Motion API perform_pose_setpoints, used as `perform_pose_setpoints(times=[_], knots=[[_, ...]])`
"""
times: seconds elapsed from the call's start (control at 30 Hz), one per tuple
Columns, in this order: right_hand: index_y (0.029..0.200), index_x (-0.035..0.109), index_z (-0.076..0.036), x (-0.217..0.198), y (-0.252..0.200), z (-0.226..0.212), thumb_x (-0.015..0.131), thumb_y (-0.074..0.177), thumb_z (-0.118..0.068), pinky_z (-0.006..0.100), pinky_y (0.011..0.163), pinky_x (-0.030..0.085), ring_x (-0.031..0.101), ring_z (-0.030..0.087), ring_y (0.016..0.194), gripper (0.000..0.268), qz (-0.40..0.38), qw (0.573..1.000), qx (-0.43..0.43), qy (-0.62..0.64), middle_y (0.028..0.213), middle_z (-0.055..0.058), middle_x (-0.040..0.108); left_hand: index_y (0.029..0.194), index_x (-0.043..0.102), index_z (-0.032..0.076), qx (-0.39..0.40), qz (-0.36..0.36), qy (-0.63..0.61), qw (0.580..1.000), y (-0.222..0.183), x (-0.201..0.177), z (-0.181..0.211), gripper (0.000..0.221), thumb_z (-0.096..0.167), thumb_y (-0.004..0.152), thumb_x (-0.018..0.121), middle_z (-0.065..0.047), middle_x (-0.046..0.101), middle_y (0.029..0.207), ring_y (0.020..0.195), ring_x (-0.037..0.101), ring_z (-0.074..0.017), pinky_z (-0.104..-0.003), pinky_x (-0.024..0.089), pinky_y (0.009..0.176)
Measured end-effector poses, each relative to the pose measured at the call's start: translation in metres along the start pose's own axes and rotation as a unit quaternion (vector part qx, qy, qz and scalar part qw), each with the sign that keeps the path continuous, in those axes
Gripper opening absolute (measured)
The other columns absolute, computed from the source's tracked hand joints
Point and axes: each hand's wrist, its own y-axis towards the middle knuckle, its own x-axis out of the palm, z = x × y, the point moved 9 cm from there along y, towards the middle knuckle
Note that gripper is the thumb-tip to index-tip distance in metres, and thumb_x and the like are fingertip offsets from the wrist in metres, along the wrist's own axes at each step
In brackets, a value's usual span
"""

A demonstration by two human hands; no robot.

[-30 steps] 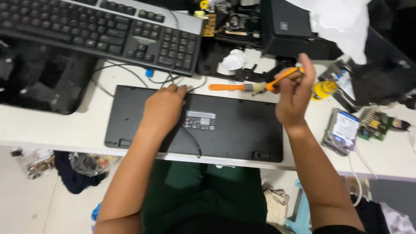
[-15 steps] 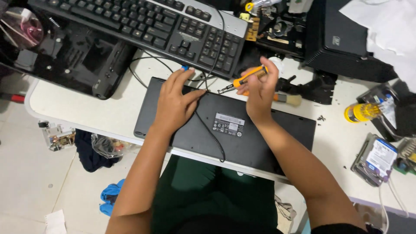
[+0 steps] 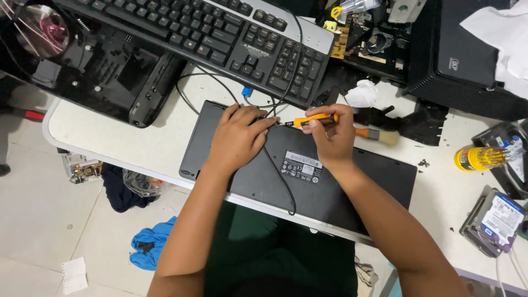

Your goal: Disassembling a computer keyboard by removing screws from the back housing using a manual screwdriver.

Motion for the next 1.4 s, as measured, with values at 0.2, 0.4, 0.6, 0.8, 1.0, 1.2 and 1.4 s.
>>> perform_pose_setpoints(times=[0.2, 0.4, 0.6, 0.8, 1.0, 1.2, 1.4], knots=[[0.118, 0.043, 0.002, -0.001, -0.001, 0.003, 0.064, 0.102, -0.005, 0.035, 0.062, 0.066, 0.076, 0.032, 0.072, 0.028, 0.000, 1.000, 0.015, -0.011, 0.102, 0.024, 0.073, 0.112, 0.076, 0.025, 0.001, 0.005, 0.013, 1.000, -0.001, 0.006, -0.004, 0.019, 0.023, 0.097, 0.065, -0.004, 0.074, 0.112, 0.120, 0.064, -0.0249, -0.052, 0.036, 0.112], [0.117, 0.044, 0.001, 0.002, 0.002, -0.004, 0.061, 0.104, -0.007, 0.034, 0.064, 0.065, 0.076, 0.031, 0.075, 0.023, -0.003, 0.999, 0.017, -0.029, 0.103, 0.023, 0.073, 0.113, 0.076, 0.023, 0.006, 0.006, 0.002, 1.000, -0.002, 0.003, -0.003, 0.019, 0.022, 0.096, 0.066, -0.005, 0.073, 0.113, 0.119, 0.064, -0.0250, -0.052, 0.036, 0.112], [0.115, 0.046, 0.001, 0.005, 0.000, 0.000, 0.061, 0.104, -0.006, 0.034, 0.067, 0.066, 0.076, 0.032, 0.078, 0.021, -0.015, 0.999, 0.028, -0.032, 0.104, 0.023, 0.072, 0.115, 0.076, 0.022, 0.006, 0.006, -0.008, 1.000, -0.001, 0.000, -0.002, 0.021, 0.020, 0.097, 0.066, -0.006, 0.073, 0.114, 0.119, 0.064, -0.0256, -0.052, 0.035, 0.113], [0.112, 0.045, 0.001, 0.003, -0.001, 0.006, 0.061, 0.103, -0.007, 0.034, 0.069, 0.065, 0.076, 0.034, 0.082, 0.020, -0.020, 0.999, 0.038, -0.025, 0.105, 0.025, 0.071, 0.114, 0.077, 0.023, 0.009, 0.008, -0.009, 1.000, -0.001, -0.002, -0.002, 0.020, 0.021, 0.097, 0.066, -0.005, 0.073, 0.114, 0.119, 0.064, -0.0251, -0.052, 0.034, 0.113], [0.110, 0.045, 0.000, 0.004, 0.000, 0.003, 0.062, 0.101, -0.004, 0.034, 0.069, 0.065, 0.076, 0.034, 0.083, 0.019, -0.019, 0.998, 0.043, -0.033, 0.104, 0.025, 0.071, 0.109, 0.077, 0.026, 0.019, 0.012, -0.003, 1.000, -0.001, -0.001, -0.001, 0.017, 0.021, 0.097, 0.067, -0.003, 0.073, 0.114, 0.119, 0.064, -0.0237, -0.051, 0.035, 0.112], [0.114, 0.047, 0.000, 0.000, -0.002, 0.009, 0.062, 0.101, -0.006, 0.033, 0.066, 0.065, 0.076, 0.034, 0.080, 0.021, -0.015, 0.998, 0.044, -0.043, 0.099, 0.022, 0.071, 0.108, 0.079, 0.025, 0.027, 0.019, -0.004, 0.999, -0.002, -0.002, 0.002, 0.019, 0.017, 0.094, 0.068, -0.004, 0.073, 0.114, 0.118, 0.064, -0.0237, -0.051, 0.035, 0.112], [0.118, 0.045, -0.001, -0.002, -0.003, -0.001, 0.061, 0.103, -0.011, 0.035, 0.068, 0.066, 0.076, 0.033, 0.083, 0.025, 0.000, 0.999, 0.038, -0.038, 0.103, 0.020, 0.070, 0.105, 0.079, 0.026, 0.043, 0.023, 0.005, 0.999, -0.002, -0.003, 0.003, 0.018, 0.018, 0.093, 0.068, -0.002, 0.073, 0.115, 0.117, 0.064, -0.0230, -0.050, 0.037, 0.111]])
